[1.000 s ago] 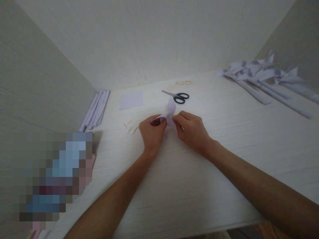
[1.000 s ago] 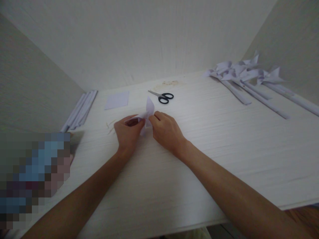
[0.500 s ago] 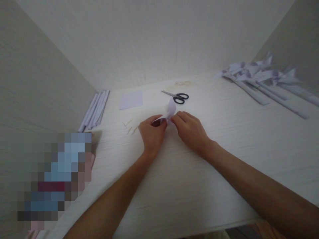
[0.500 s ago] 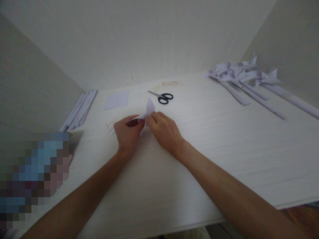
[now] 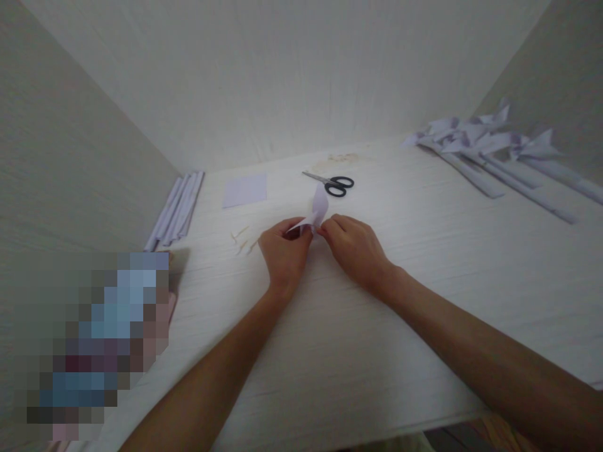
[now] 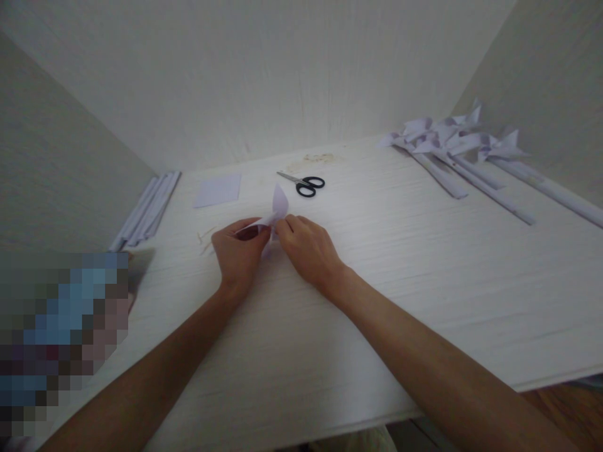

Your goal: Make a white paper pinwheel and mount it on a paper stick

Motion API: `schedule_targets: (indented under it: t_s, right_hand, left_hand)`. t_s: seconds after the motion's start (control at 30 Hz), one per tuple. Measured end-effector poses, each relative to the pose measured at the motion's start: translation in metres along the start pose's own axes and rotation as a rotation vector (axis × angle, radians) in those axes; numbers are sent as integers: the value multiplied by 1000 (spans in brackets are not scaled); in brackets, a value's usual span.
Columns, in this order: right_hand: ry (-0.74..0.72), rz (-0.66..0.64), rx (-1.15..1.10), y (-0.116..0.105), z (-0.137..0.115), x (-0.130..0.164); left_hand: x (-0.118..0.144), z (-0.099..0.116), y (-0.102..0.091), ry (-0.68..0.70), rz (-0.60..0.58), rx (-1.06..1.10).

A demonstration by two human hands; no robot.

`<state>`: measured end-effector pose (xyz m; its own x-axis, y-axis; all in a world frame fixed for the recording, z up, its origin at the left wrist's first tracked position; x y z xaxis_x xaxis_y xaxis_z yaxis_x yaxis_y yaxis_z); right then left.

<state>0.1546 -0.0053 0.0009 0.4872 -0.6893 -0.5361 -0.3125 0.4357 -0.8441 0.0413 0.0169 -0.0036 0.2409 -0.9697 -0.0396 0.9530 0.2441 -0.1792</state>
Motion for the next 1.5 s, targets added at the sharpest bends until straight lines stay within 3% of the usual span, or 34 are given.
schedule_targets:
  t_s: [0.37, 0.7, 0.97, 1.5]
  right_hand:
    - [64, -36, 21, -1, 0, -2]
    - [56, 194, -186, 4, 6, 2]
    - [36, 238, -372, 7, 10, 5]
    - [-42, 214, -146, 2, 9, 4]
  left_hand:
    - [0, -2, -1, 24, -23, -19]
    - [0, -3, 1, -12, -75, 21]
    - [-5, -4, -1, -55, -3, 12]
    - [-6, -8, 0, -45, -32, 31]
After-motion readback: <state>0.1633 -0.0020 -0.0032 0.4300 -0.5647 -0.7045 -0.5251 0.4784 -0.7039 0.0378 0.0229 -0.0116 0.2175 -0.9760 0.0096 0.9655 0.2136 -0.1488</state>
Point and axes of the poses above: each hand's wrist, its own x-axis away from the middle knuckle, its own y-axis out of the palm, z = x × y, the point moved 1 cm from there along -x, towards the middle knuckle, and after that the axes turned 13 degrees about -y, right-handed, at the moved point
